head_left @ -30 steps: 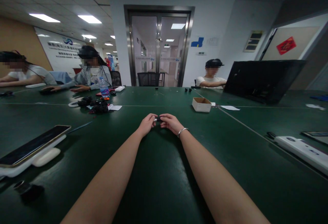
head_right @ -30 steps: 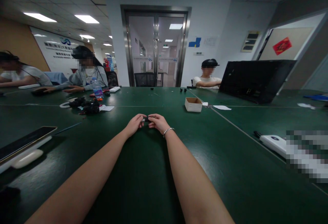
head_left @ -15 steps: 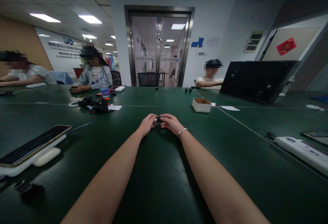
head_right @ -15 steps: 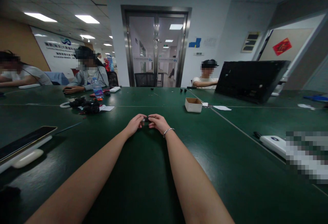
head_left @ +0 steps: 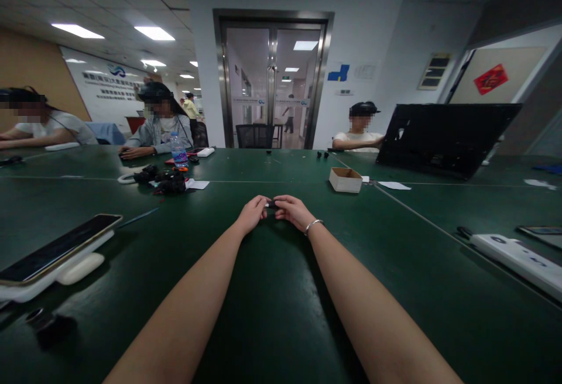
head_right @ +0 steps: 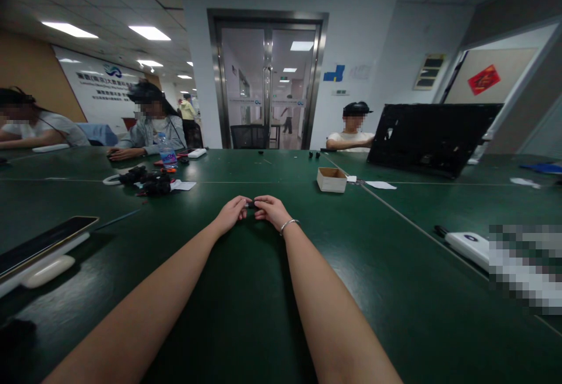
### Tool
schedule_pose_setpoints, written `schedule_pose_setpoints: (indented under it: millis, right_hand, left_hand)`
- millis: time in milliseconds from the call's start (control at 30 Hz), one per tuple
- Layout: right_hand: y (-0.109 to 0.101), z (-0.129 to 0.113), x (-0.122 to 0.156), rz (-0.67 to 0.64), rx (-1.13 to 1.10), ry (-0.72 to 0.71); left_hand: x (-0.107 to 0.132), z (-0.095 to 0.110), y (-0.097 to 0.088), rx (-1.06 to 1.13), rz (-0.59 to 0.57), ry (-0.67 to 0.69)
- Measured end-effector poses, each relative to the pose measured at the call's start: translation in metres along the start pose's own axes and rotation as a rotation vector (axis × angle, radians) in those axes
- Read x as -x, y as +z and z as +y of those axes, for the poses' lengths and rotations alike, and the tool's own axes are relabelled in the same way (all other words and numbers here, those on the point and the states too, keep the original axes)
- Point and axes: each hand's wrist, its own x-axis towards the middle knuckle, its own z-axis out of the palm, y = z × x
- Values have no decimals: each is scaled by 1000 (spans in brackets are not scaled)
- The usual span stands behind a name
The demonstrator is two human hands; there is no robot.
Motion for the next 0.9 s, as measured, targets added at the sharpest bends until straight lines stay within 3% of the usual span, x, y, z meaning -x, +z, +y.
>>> schedule_pose_setpoints:
  millis: [433, 667, 900]
  right_hand:
    - [-2, 5, -5, -19, 21, -8]
    - [0, 9, -9, -68, 276, -5]
    - [2, 10, -10, -69, 396, -50]
  left_hand:
    - [0, 2, 0, -6, 42, -21]
    - [2, -1, -1, -25, 94, 27]
    - [4, 2, 0, -92, 75, 54]
